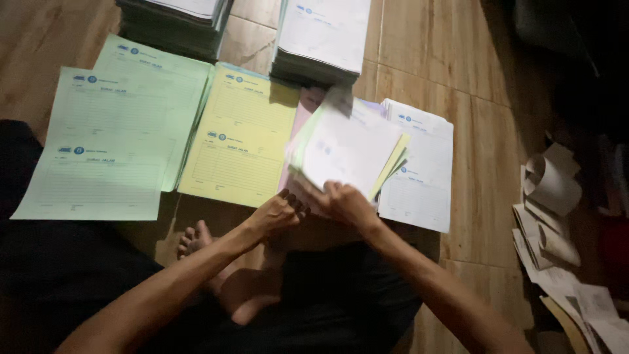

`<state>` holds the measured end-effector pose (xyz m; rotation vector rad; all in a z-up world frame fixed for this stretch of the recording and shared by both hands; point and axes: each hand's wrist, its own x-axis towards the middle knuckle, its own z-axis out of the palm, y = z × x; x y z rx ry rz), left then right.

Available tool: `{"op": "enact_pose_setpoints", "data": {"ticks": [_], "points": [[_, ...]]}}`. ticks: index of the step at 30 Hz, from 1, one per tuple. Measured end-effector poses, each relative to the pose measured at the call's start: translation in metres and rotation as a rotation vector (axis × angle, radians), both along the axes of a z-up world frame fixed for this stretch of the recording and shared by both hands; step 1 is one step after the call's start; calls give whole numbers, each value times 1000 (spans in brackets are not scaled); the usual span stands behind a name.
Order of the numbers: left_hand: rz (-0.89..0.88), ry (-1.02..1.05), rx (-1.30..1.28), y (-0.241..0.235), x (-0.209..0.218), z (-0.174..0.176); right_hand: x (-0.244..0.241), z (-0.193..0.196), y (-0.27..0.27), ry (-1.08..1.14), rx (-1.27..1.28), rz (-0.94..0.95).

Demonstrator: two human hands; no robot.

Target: The person sits on the floor and sorts through stacks of multi-colored papers, picking them up, flipping through them, and placing them into separate piles by color.

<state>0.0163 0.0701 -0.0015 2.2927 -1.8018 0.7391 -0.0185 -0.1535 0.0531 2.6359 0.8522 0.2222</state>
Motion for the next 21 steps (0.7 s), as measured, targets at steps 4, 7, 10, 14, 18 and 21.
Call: {"op": "enact_pose_setpoints", "data": {"ticks": [4,7,10,14,18,21], "points": [[6,203,-8,5,-7,-5,-14,11,3,113,-73,98],[78,188,-2,8,-7,3,4,15,-16,-27,-151,222],[116,202,-27,10,-7,11,24,8,-46,-16,-83,164],[258,307,-18,6,-3,15,11,-22,-52,59,-149,92],[302,385,-51,0,10,19,-15,-33,-43,201,-30,24],[334,384,-169,-1,14,30,-22,-22,-29,274,245,-156]]}}
